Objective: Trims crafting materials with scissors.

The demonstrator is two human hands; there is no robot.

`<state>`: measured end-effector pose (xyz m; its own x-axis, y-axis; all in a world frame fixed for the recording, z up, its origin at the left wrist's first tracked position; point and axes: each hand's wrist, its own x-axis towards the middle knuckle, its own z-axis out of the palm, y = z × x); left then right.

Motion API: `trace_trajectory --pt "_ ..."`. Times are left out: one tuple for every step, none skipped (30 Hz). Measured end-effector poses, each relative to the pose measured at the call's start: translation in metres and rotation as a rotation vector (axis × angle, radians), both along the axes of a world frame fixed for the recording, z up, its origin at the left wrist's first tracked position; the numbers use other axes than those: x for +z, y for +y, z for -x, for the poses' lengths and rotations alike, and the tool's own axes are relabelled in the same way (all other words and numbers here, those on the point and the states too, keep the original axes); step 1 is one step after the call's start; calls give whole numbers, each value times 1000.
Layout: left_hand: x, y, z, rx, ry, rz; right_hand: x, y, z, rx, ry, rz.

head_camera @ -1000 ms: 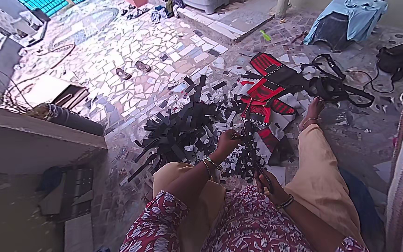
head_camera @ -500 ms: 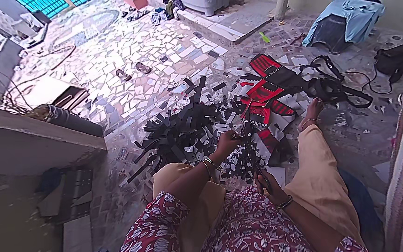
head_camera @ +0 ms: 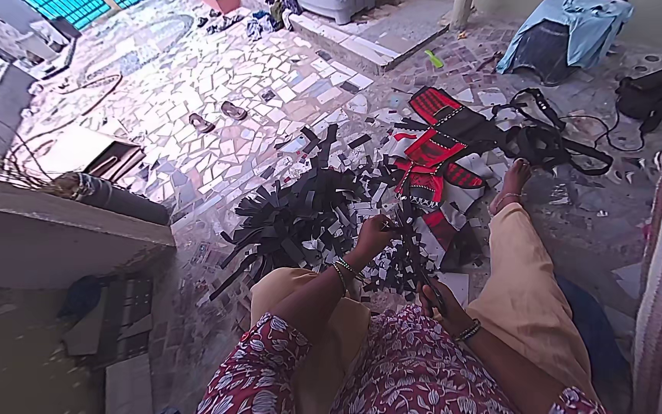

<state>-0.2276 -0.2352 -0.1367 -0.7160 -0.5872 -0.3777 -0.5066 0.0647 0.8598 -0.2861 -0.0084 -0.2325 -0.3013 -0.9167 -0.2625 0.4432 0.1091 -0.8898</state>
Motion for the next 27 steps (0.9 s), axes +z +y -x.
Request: trace_trajectory --pt "0 0 0 0 -8 1 1 0 0 -9 -4 -4" --pt "1 0 0 0 -16 1 3 0 0 -20 -5 -7" --pt "1 0 1 0 -21 1 3 0 0 -30 3 -10" --pt "1 0 0 -1 -24 4 5 0 0 -39 10 -17" --pt "1 0 0 -3 -25 6 5 0 -1 -42 16 -20" --pt "0 -1 0 -5 -22 7 5 0 -1 -45 18 -20" --pt "0 -1 0 -5 -18 9 5 0 -1 -46 16 -18" --pt "0 -1 0 -4 -18 11 4 0 -1 -45 14 -16" --pt "0 -1 0 -2 -22 14 4 0 -1 -44 14 -15" --pt "0 -1 0 0 -30 17 3 0 -1 -44 12 -11" --pt "0 -1 1 0 -39 18 3 0 -1 -47 7 -8" --pt "-1 -2 1 1 -45 21 3 0 -2 -53 1 -6" --pt "-1 -2 0 2 -48 24 3 0 -2 -58 -8 -5" --pt "-2 -3 0 1 -51 30 3 -1 -2 -65 -18 -4" --pt "-2 -4 -1 -3 -55 43 4 -1 -2 -73 -25 -7" --pt "-2 -4 -1 -7 -62 63 5 -1 -1 -77 -26 -12" --pt "-3 -5 -1 -13 -71 82 6 -1 -1 -80 -29 -18" --pt "-4 -7 -2 -18 -83 98 6 -1 -1 -80 -27 -20" --pt "-5 -8 -2 -27 -102 113 5 -1 0 -78 -22 -20" --pt "-6 -9 -1 -35 -124 128 5 -1 0 -72 -19 -19" --pt "-7 -10 -1 -41 -142 141 4 -1 0 -67 -21 -19" --pt "-8 -11 -1 -40 -155 152 4 -1 1 -60 -20 -20" --pt "-9 -11 -1 -39 -161 159 4 -1 1 -55 -15 -19" --pt "-9 -12 -1 -42 -163 164 4 -1 1 -53 -12 -19" --pt "-8 -12 -1 -47 -163 166 4 -1 1 -53 -10 -18" --pt "-8 -12 -1 -52 -162 166 4 -1 1 -53 -11 -15" --pt "-8 -12 -1 -56 -161 166 4 -1 1 -51 -14 -12"
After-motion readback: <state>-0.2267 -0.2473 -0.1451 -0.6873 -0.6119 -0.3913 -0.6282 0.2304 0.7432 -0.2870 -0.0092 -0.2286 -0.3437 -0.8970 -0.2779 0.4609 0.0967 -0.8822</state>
